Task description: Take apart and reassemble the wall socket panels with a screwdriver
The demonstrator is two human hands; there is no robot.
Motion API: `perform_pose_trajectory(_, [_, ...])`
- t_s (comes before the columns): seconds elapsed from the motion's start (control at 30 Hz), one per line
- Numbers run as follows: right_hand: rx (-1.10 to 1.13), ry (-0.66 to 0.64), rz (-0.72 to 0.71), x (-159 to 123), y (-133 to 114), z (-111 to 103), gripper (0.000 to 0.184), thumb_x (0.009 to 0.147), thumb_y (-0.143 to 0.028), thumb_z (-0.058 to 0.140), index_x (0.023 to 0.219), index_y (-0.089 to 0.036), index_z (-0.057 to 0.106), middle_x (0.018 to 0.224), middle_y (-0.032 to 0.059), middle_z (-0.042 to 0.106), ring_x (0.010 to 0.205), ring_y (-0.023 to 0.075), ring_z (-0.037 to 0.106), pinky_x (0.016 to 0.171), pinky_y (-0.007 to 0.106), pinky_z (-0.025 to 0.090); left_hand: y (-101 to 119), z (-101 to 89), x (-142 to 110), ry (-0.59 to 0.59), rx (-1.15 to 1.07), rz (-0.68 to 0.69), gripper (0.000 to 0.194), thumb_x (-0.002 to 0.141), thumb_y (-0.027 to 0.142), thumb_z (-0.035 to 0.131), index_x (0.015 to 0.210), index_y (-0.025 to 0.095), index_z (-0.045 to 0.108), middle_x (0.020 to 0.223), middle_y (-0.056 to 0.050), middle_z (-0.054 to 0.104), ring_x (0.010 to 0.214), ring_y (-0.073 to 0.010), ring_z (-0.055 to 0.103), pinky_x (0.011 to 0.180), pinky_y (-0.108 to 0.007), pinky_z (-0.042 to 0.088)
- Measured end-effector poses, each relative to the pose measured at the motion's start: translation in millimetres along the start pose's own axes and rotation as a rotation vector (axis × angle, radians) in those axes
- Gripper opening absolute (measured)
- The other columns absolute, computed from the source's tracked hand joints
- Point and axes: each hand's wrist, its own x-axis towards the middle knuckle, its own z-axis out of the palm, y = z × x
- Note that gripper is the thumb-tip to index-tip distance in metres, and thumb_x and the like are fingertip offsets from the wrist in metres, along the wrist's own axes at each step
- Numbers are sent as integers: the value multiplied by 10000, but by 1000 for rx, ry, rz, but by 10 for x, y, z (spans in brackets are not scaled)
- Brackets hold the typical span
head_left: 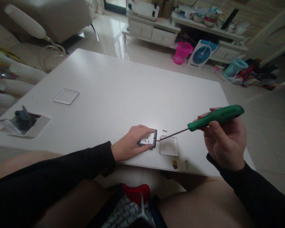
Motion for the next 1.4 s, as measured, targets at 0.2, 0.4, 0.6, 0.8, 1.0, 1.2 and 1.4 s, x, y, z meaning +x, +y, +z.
perform_pose_trajectory(0.2, [33, -36, 30, -124, -106, 37, 334, 875, -490, 787, 1153, -352, 664, 1014, 58, 742, 964, 284, 759, 823, 518, 695, 147, 93, -24, -105, -175, -25, 334, 1005, 350, 623, 1314, 229, 663, 1285, -81, 724, 1199, -249, 634, 1094, -419, 432])
perform_pose_trajectory(0.4, [100, -45, 108, -145, -109, 34, 344, 845, -473, 829, 1127, -348, 678, 1000, 44, 741, 960, 274, 762, 815, 485, 699, 262, 122, -9, -49, -291, -59, 246, 1009, 284, 601, 1215, 200, 708, 1172, -57, 773, 1058, -197, 699, 967, -330, 501])
perform_pose_trajectory(0.6, [61, -65, 83, -155, -84, 25, 318, 875, -421, 800, 1154, -355, 664, 1031, 40, 741, 962, 278, 765, 844, 503, 692, 249, 135, 15, -35, -293, -65, 263, 1046, 292, 521, 1087, 192, 761, 1046, -56, 798, 946, -181, 712, 876, -302, 522])
perform_pose_trajectory(0.8, [38, -98, 61, -160, -62, 19, 310, 894, -408, 776, 1171, -347, 650, 1032, 49, 739, 956, 279, 766, 841, 511, 689, 194, 140, 9, -13, -236, -61, 239, 1027, 293, 549, 971, 194, 760, 964, -46, 797, 911, -178, 712, 862, -311, 519])
perform_pose_trajectory(1.0, [69, -112, 81, -163, -85, 42, 335, 852, -410, 823, 1135, -339, 660, 1010, 43, 728, 932, 266, 759, 816, 468, 689, 187, 140, 2, 1, -216, -64, 210, 1010, 289, 583, 952, 193, 761, 919, -37, 794, 872, -168, 708, 827, -296, 523])
perform_pose_trajectory(1.2, [13, -130, 11, -143, -94, 34, 333, 789, -420, 877, 1019, -316, 661, 940, 43, 705, 864, 257, 723, 768, 448, 673, 189, 138, 4, 37, -185, -114, 194, 989, 325, 645, 951, 202, 790, 907, -41, 800, 851, -172, 709, 812, -294, 541])
perform_pose_trajectory(1.4, [4, -176, -14, -131, -83, 13, 322, 794, -404, 876, 1008, -307, 657, 913, 32, 698, 823, 254, 717, 724, 459, 666, 171, 173, -7, 40, -171, -118, 163, 967, 320, 676, 937, 214, 796, 889, -32, 796, 846, -170, 708, 820, -291, 545])
